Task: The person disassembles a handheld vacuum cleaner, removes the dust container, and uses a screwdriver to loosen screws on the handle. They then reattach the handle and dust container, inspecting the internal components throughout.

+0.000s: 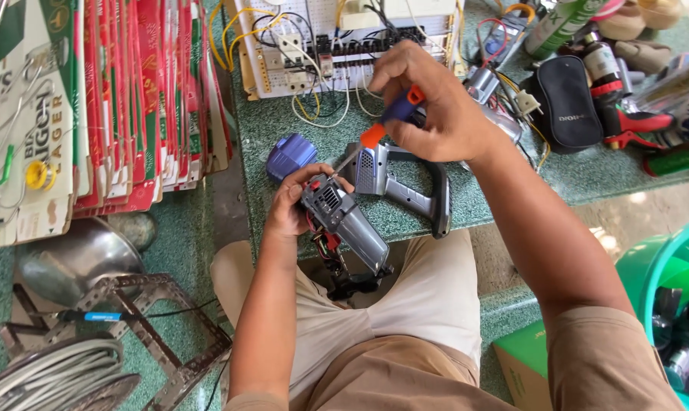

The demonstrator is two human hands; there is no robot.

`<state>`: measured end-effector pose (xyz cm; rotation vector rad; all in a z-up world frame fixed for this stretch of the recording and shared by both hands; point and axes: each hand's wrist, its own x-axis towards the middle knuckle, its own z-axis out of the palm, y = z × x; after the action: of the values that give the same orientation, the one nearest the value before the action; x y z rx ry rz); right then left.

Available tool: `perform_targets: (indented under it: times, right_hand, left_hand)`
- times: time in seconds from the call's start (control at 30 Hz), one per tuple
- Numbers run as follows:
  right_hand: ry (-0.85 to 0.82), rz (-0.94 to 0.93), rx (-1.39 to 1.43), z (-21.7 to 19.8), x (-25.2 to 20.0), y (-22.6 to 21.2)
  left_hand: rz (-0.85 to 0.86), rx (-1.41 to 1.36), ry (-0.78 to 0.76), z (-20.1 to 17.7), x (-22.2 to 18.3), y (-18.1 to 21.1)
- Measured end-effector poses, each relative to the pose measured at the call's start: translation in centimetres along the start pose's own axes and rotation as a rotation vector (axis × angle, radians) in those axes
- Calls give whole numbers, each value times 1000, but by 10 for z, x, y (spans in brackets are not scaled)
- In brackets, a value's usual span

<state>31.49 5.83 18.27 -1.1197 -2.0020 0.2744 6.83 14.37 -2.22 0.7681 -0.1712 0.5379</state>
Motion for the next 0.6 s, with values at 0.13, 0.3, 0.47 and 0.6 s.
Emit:
perform_targets:
  times: [0.13, 0.3, 0.47, 0.6]
  right_hand:
    - [68, 89, -61, 8, -9, 0]
    - [76, -16, -14, 3, -17, -12]
    - [164, 69, -83, 8, -43, -2]
    - [251, 37, 46, 15, -61, 9]
  left_hand:
    - [-29, 3, 26, 6, 0, 4]
    - [-45, 1, 7, 2, -1, 2]
    - [-59, 8, 36, -1, -1, -1]
    - [-64, 48, 45, 0, 1, 0]
